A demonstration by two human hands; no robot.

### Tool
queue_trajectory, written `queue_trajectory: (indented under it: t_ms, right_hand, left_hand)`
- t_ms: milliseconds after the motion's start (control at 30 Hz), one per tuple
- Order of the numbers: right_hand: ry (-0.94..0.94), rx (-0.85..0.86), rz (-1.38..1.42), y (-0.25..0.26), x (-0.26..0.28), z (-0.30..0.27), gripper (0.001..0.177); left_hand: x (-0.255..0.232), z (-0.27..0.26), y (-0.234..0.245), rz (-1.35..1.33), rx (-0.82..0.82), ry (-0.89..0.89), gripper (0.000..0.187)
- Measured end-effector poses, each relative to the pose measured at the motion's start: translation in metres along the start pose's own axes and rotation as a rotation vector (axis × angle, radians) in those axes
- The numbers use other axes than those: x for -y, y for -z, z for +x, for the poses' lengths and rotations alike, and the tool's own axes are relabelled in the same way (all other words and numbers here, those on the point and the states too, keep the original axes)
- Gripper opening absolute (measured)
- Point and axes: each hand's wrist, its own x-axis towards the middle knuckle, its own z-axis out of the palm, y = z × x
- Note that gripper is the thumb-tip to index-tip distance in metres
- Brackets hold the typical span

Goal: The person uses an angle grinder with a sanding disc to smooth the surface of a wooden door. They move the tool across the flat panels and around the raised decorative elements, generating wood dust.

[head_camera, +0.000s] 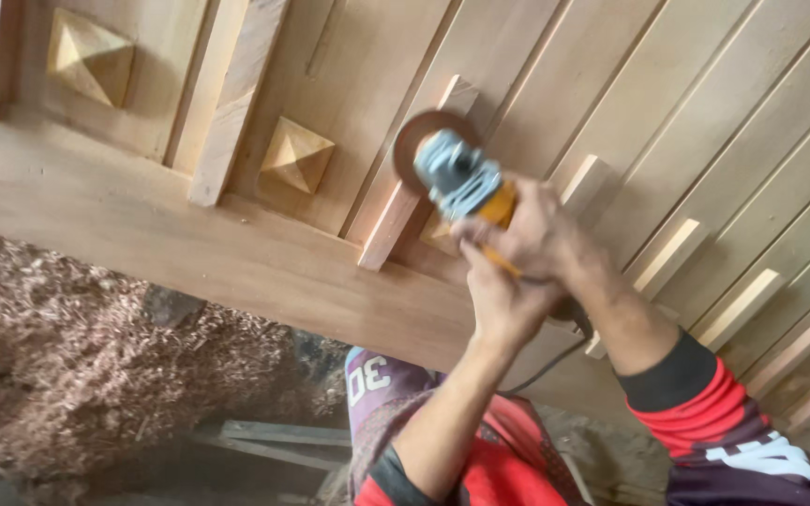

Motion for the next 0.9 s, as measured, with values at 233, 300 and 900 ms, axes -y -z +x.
queue_trajectory:
  t_ms: [233,300,900]
  right_hand:
    - [-0.176,0.22,-0.119,0.002,0.002,-0.012,0.075]
    - [-0.142,0.186,-0.115,0.011,-0.002,-0.002,0.074]
    - [-0.126,0.286,-0.106,0.009,-0.004,-0.002,0.084]
  left_hand:
    - [0.022,-0.024,-0.028,-0.181,-0.085,-0.136,0.06]
    - [0.014,-0.011,-0.033,-0.128,-0.047,-0.009,0.074]
    - [0.017,-0.015,-0.037,-0.115,-0.058,-0.115,0.059]
